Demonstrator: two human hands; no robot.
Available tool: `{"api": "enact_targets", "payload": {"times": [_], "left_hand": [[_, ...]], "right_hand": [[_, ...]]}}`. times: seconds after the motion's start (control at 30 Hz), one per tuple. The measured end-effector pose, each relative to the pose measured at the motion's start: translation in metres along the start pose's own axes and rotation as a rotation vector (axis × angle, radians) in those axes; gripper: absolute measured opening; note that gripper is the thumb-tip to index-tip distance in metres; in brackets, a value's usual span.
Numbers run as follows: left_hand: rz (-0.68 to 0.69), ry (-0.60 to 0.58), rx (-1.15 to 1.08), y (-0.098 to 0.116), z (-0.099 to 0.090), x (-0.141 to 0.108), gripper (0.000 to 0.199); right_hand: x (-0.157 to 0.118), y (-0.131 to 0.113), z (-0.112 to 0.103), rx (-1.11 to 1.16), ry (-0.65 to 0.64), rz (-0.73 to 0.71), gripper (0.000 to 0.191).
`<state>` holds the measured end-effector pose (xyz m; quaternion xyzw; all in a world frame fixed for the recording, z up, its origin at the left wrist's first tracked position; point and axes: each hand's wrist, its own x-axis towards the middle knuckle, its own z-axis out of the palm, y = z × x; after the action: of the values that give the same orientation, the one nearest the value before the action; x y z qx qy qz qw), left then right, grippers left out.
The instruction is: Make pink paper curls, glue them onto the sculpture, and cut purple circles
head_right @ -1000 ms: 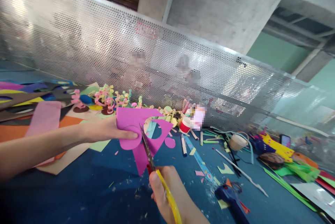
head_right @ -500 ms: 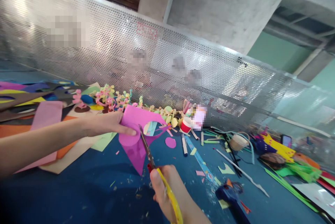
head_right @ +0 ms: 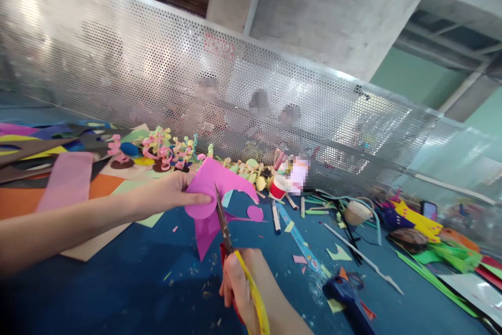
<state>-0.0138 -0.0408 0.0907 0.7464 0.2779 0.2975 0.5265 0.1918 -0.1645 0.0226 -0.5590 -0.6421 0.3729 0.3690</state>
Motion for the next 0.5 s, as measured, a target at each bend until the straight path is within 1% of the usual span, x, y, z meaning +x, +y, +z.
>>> {"api": "enact_targets", "payload": {"times": [0.13, 0.3, 0.4, 0.5], "left_hand": [[0.038, 0.036, 0.123, 0.0023, 0.0010, -0.0007, 0.034], [0.061, 0.029, 0.250, 0.0052, -0.0010, -0.0008, 0.034], [0.055, 0.020, 0.259, 0.0062, -0.0013, -0.0012, 0.034], [0.059, 0.016, 0.238, 0.0068, -0.0006, -0.0017, 0.033]], "right_hand": [[0.0021, 0.0006, -0.0007, -0.019, -0.019, -0.020, 0.066], [0.0003, 0.0008, 0.0003, -0.010, 0.008, -0.025, 0.065], [-0.0025, -0.0007, 0.0019, -0.021, 0.025, 0.003, 0.064], [-0.0053, -0.0003, 0.0030, -0.007, 0.086, 0.051, 0.061]]}}
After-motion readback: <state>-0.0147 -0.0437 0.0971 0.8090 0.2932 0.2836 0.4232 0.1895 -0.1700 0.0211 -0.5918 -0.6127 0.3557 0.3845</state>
